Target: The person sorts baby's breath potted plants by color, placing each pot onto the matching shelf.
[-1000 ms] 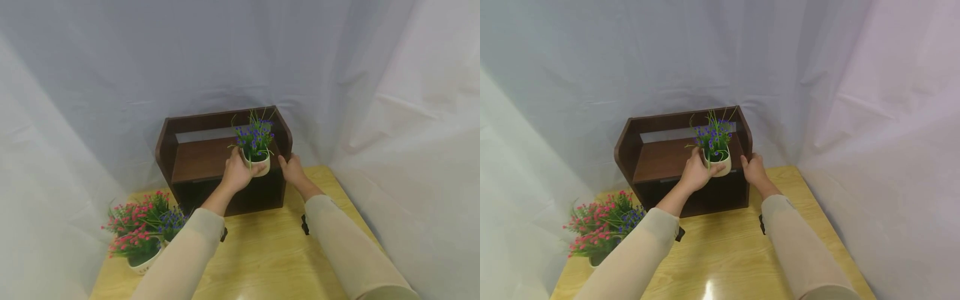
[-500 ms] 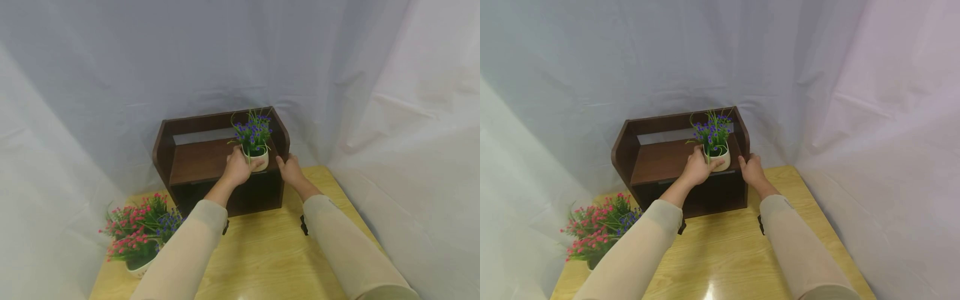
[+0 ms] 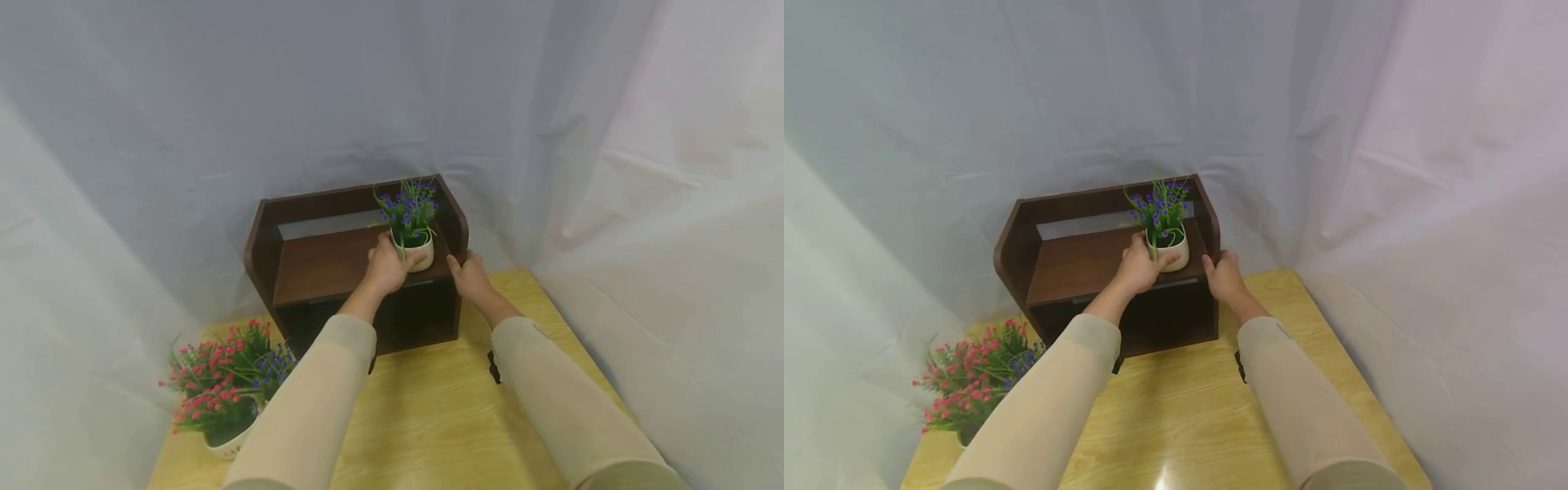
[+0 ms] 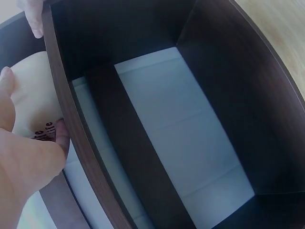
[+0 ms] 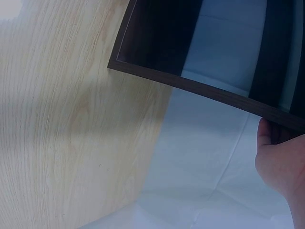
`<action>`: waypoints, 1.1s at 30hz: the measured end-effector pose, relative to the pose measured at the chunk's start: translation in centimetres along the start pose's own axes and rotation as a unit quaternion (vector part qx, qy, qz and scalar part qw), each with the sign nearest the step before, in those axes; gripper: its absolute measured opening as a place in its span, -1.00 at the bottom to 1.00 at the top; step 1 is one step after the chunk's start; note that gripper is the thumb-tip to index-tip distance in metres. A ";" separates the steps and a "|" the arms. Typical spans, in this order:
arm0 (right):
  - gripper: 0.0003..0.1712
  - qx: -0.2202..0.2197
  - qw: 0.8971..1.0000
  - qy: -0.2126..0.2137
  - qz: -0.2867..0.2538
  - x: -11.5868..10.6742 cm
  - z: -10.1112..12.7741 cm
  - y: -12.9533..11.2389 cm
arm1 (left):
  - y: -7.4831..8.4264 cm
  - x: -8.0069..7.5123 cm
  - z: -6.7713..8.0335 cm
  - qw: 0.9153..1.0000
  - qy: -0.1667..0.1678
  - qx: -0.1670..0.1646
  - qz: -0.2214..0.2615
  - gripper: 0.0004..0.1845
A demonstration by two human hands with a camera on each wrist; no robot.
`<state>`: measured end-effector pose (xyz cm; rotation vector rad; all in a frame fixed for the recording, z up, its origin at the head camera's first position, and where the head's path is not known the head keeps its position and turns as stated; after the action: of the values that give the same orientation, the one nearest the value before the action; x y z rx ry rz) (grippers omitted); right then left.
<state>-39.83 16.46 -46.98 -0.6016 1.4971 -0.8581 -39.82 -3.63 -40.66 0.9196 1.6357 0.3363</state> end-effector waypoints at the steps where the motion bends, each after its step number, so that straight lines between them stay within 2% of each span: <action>1: -0.33 0.000 1.000 0.000 0.000 0.1 0.0 0.0 | -0.1 0.0 -0.1 1.000 0.001 -0.001 0.003 0.07; 5: -0.34 -0.003 1.000 0.001 -0.007 0.2 -0.2 0.1 | -0.4 0.2 -0.6 1.000 0.004 -0.006 0.013 0.06; 10: -0.32 -0.022 1.000 0.011 -0.015 0.0 -0.2 0.1 | -0.6 0.4 -1.0 0.999 0.010 -0.026 0.034 0.07; 15: -0.29 -0.020 1.000 0.004 -0.012 0.1 -0.2 0.2 | -0.9 0.5 -0.9 0.997 0.012 -0.049 0.055 0.10; 19: -0.32 -0.013 1.000 -0.005 -0.006 0.3 0.0 0.1 | -1.2 0.7 -0.8 0.997 0.014 -0.052 0.053 0.10; 26: -0.31 -0.015 1.000 -0.009 -0.005 0.7 -0.1 -0.4 | -0.8 0.2 -0.5 0.997 0.045 -0.048 0.037 0.06; 30: -0.31 -0.017 1.000 -0.007 -0.008 0.8 -0.2 -0.5 | -0.6 0.1 -0.4 0.996 0.052 -0.061 0.036 0.11; 33: -0.31 -0.017 1.000 -0.008 -0.007 1.0 -0.3 -0.5 | -0.6 0.1 -0.3 0.996 0.051 -0.058 0.038 0.18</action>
<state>-40.31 15.46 -47.15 -0.6437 1.4976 -0.8380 -40.31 -3.89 -41.01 0.8899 1.6586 0.5338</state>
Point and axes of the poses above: each hand's wrist, its own z-axis away from the middle knuckle, its own x-axis out of the palm, y = z × x, the point moved 4 cm from there along -z, towards the middle knuckle, and after that the axes turned 9 degrees about x, right-handed, at the moved point
